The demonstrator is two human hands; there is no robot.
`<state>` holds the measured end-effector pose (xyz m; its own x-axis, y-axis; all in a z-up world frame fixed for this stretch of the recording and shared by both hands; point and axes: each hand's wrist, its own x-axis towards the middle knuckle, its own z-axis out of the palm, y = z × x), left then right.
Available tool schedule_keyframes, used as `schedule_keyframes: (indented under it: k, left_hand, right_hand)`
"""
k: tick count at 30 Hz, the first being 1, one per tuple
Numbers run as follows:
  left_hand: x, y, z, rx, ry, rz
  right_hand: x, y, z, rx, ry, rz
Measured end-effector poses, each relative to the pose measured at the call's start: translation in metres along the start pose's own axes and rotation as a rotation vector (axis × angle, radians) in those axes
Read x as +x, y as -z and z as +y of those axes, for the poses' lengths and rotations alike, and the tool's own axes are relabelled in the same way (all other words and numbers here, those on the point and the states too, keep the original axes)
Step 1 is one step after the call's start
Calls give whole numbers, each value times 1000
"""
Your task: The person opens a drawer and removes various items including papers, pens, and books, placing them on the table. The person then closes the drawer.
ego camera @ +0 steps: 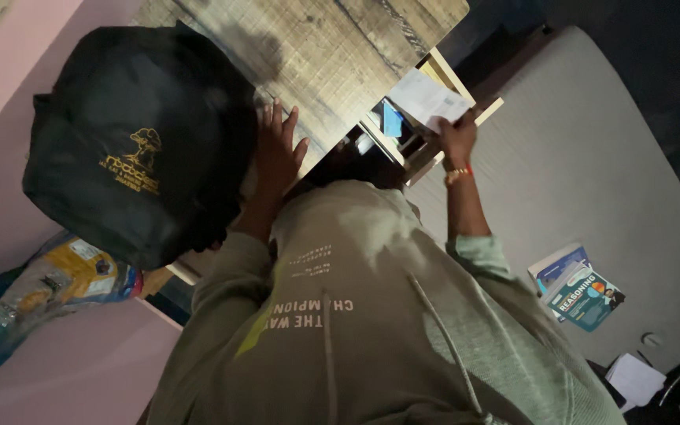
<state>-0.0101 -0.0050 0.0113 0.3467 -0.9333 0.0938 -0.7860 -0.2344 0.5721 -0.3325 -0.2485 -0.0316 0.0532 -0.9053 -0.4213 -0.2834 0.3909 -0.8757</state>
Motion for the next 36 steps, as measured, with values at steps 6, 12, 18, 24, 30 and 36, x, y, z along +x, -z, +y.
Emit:
schedule_keyframes:
  k: [6,12,18,24,30,36]
  left_hand:
    - [-3,3,5,24,-24,24]
    - [-3,9,9,-19,-40,47]
    - [-3,13,11,-93,-20,60]
    - [-4,14,9,-114,-12,58]
    - [-4,6,7,-72,-7,74]
    - [0,16,17,-17,-53,42]
  right_hand:
    - [-53,38,-118,-48,272,-37]
    - [-79,0,-188,89,550,-174]
    - [-48,-116,-159,310,150,-324]
    - [-39,-178,-54,428,-117,-715]
    - [-37,-132,8,74,-121,-656]
    - [-22,-69,35,-118,22,-320]
